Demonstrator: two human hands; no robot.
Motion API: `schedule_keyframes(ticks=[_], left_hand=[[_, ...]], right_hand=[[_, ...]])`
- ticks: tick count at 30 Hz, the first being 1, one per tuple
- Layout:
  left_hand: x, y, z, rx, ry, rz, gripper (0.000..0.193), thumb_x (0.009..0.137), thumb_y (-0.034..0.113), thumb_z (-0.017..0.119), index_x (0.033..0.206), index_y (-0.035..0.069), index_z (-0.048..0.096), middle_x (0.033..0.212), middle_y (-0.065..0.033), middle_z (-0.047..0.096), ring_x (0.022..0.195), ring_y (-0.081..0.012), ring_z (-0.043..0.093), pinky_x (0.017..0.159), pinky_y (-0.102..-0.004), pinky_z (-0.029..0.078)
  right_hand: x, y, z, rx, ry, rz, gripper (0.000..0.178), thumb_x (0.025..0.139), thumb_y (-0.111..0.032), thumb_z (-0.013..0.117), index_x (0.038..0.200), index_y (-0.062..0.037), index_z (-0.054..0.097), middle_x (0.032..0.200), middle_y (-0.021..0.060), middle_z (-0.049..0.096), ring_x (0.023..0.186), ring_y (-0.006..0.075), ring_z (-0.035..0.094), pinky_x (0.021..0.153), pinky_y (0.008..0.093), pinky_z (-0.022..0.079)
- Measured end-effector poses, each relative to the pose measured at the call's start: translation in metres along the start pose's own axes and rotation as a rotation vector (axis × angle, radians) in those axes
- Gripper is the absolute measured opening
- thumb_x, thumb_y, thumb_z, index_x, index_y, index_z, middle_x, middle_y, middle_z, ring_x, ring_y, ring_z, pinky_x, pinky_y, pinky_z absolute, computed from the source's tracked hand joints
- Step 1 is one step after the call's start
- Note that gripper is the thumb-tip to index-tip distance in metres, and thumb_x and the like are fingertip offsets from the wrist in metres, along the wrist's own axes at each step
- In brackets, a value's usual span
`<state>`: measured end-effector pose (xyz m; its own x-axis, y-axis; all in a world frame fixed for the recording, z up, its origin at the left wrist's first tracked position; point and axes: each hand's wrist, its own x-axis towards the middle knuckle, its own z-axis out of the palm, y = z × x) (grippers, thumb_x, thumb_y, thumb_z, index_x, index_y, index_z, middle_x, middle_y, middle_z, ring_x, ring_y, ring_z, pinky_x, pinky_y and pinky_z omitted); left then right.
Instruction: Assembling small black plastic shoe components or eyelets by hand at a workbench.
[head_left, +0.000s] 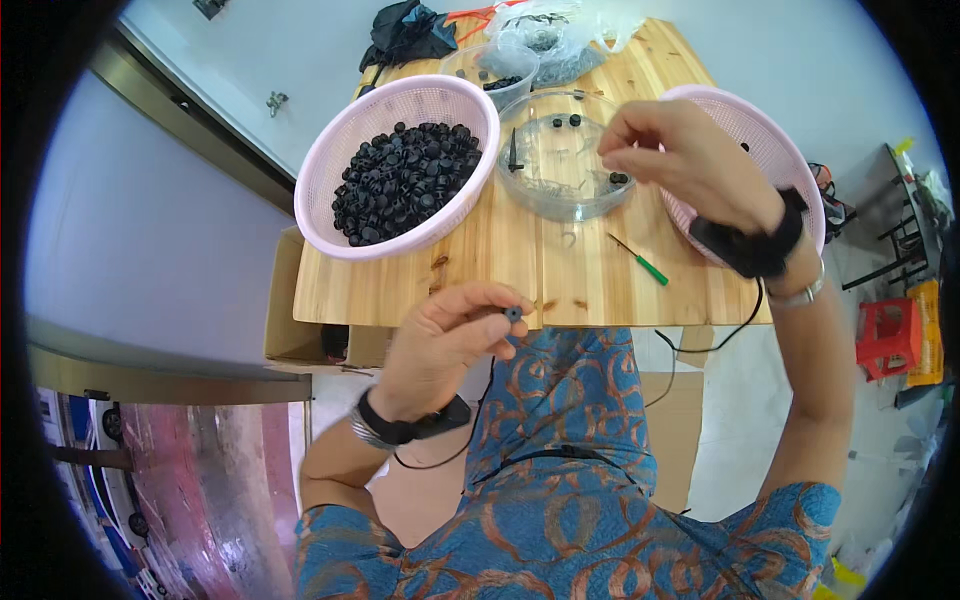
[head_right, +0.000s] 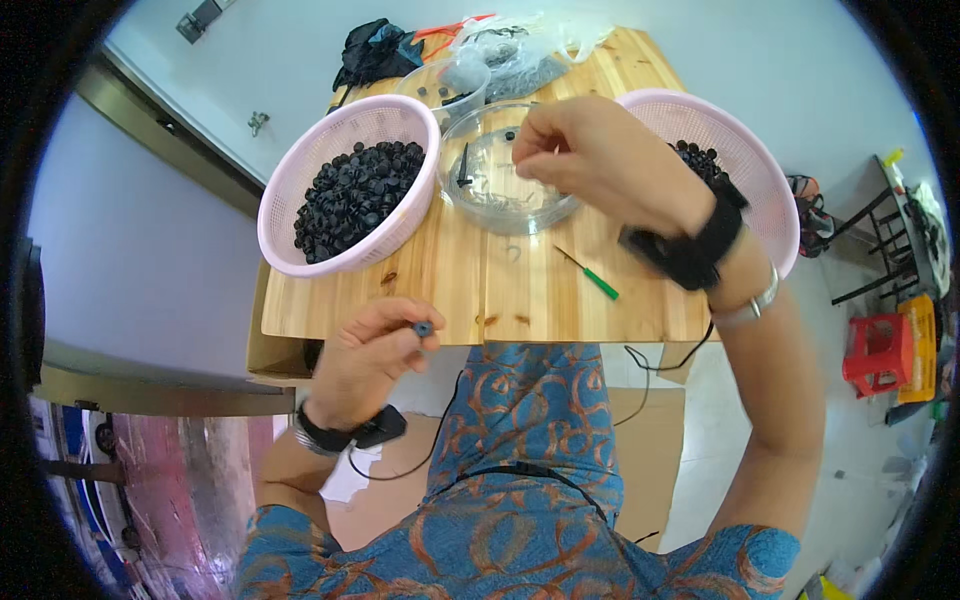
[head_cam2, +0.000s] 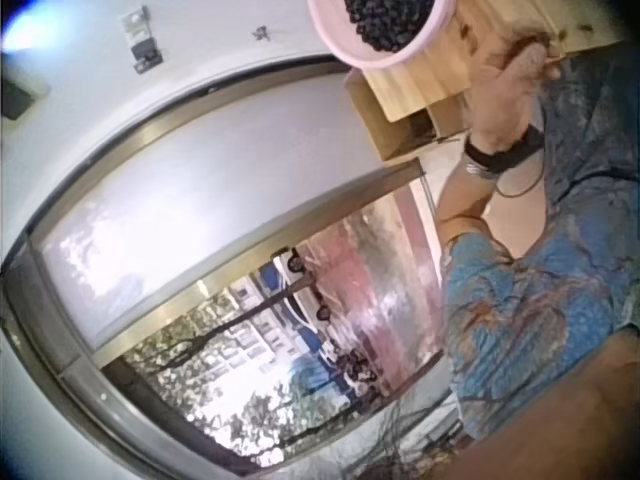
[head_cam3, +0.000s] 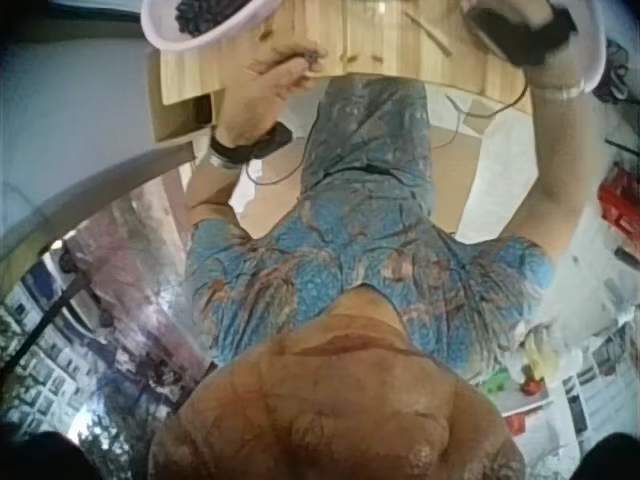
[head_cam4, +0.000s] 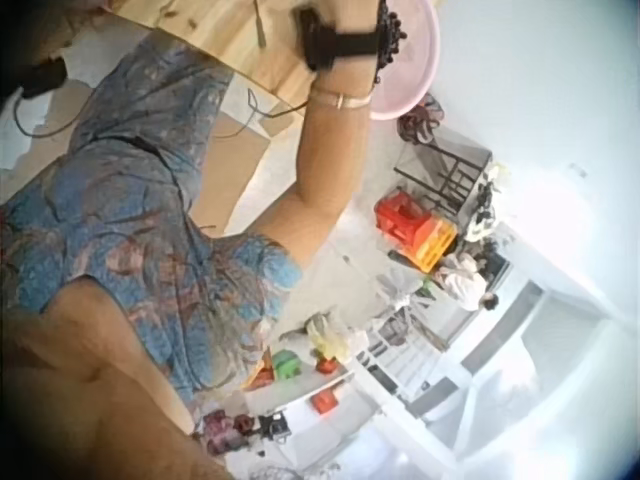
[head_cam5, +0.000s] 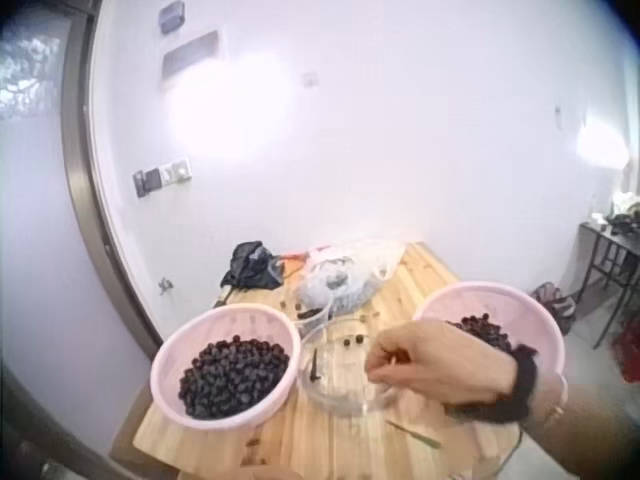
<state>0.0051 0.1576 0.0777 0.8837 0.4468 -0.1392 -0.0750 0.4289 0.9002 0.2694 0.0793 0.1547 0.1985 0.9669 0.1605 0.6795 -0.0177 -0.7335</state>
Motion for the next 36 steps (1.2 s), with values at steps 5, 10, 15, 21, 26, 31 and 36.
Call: schedule_keyframes(ticks=[5, 10, 15, 21, 26, 31, 36], left_hand=[[-0.001, -0.063, -0.020, -0.359, 0.021, -0.056, 0.023, 0.086, 0.000, 0.051, 0.109, 0.001, 0.055, 0.104, -0.0084, 0.058, 0.088, -0.0136, 0.058, 0.074, -0.0225, 0.049], [-0.003, -0.081, -0.018, -0.495, 0.015, -0.089, 0.021, 0.087, 0.000, 0.051, 0.107, 0.000, 0.054, 0.101, -0.0110, 0.059, 0.085, -0.0135, 0.059, 0.072, -0.0223, 0.051], [-0.010, -0.075, -0.026, -0.501, -0.017, -0.072, 0.020, 0.087, 0.002, 0.051, 0.107, 0.001, 0.054, 0.102, -0.0109, 0.058, 0.084, -0.0128, 0.059, 0.071, -0.0227, 0.051], [-0.010, -0.075, -0.037, -0.497, 0.028, -0.043, 0.021, 0.087, 0.002, 0.051, 0.108, 0.001, 0.054, 0.101, -0.0103, 0.058, 0.084, -0.0128, 0.059, 0.073, -0.0229, 0.050], [-0.002, -0.068, -0.035, -0.534, 0.080, 0.011, 0.023, 0.087, 0.000, 0.051, 0.109, 0.001, 0.053, 0.100, -0.0090, 0.058, 0.086, -0.0128, 0.058, 0.075, -0.0230, 0.049], [0.006, -0.058, -0.029, -0.507, 0.166, 0.101, 0.023, 0.087, 0.002, 0.052, 0.110, 0.001, 0.052, 0.103, -0.0117, 0.058, 0.085, -0.0133, 0.058, 0.076, -0.0222, 0.050], [0.005, -0.050, -0.030, -0.537, 0.128, 0.171, 0.023, 0.088, 0.003, 0.051, 0.111, 0.000, 0.053, 0.105, -0.0119, 0.059, 0.091, -0.0139, 0.059, 0.080, -0.0226, 0.049]], right_hand=[[0.067, 0.037, 0.029, -0.686, -0.205, -0.082, 0.004, 0.068, -0.002, 0.056, 0.068, -0.0022, 0.060, 0.066, 0.0134, 0.059, 0.061, 0.0257, 0.057, 0.056, 0.0325, 0.045], [0.096, 0.069, 0.069, -1.000, -0.326, -0.033, 0.007, 0.065, 0.000, 0.057, 0.068, -0.0026, 0.062, 0.067, 0.0162, 0.060, 0.066, 0.0321, 0.060, 0.057, 0.0381, 0.047], [0.102, 0.070, 0.076, -1.111, -0.472, -0.020, 0.006, 0.065, 0.000, 0.059, 0.068, -0.0024, 0.063, 0.068, 0.0172, 0.061, 0.068, 0.0331, 0.061, 0.056, 0.0407, 0.048], [0.104, 0.073, 0.080, -1.161, -0.527, -0.046, 0.006, 0.066, -0.003, 0.059, 0.070, -0.0019, 0.064, 0.069, 0.0179, 0.061, 0.068, 0.0333, 0.061, 0.057, 0.0403, 0.049], [0.104, 0.064, 0.079, -1.088, -0.568, 0.021, 0.012, 0.065, -0.011, 0.063, 0.071, -0.0006, 0.063, 0.073, 0.0173, 0.062, 0.070, 0.0331, 0.061, 0.059, 0.0416, 0.049], [0.104, 0.084, 0.075, -0.960, -0.256, -0.062, 0.016, 0.061, -0.011, 0.062, 0.072, 0.0010, 0.060, 0.072, 0.0190, 0.061, 0.072, 0.0361, 0.059, 0.063, 0.0420, 0.048], [0.080, 0.027, 0.055, -0.093, -0.120, 0.085, 0.018, 0.075, -0.010, 0.059, 0.091, -0.0001, 0.059, 0.076, 0.0025, 0.058, 0.064, 0.0096, 0.053, 0.056, 0.0229, 0.045]])
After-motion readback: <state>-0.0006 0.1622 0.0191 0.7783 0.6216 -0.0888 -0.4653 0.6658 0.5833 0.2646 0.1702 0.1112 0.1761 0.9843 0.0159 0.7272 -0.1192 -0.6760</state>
